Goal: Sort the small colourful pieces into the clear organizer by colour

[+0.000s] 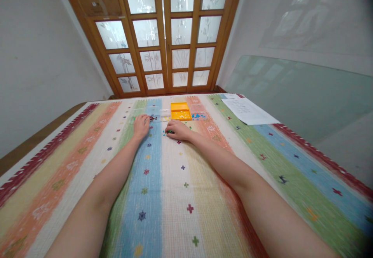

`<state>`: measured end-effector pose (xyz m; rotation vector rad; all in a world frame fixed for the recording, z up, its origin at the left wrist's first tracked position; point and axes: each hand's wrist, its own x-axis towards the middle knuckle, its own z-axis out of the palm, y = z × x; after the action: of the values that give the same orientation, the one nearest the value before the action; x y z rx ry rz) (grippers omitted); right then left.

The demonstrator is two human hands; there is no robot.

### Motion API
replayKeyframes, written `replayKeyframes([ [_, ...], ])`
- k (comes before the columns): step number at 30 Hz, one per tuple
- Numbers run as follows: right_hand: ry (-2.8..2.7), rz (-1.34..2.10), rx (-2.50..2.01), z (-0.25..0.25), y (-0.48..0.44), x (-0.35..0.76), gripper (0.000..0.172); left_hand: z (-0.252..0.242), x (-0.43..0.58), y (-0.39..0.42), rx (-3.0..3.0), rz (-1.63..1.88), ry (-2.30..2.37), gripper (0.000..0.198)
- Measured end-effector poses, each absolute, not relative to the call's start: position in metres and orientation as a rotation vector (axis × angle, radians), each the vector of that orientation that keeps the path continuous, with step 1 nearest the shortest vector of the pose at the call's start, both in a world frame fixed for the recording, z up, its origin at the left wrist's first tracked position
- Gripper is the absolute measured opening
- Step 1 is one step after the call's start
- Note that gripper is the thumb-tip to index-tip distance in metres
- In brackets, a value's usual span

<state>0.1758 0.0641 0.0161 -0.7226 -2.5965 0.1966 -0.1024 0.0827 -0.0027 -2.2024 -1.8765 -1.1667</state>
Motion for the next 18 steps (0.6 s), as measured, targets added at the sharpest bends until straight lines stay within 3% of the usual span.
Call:
replayKeyframes([
  [18, -2.309, 0.237, -0.926, 0.005, 0.074, 0.177, 0.009, -0.004, -0.100, 0.082, -2.327, -1.139, -1.810, 0.036],
])
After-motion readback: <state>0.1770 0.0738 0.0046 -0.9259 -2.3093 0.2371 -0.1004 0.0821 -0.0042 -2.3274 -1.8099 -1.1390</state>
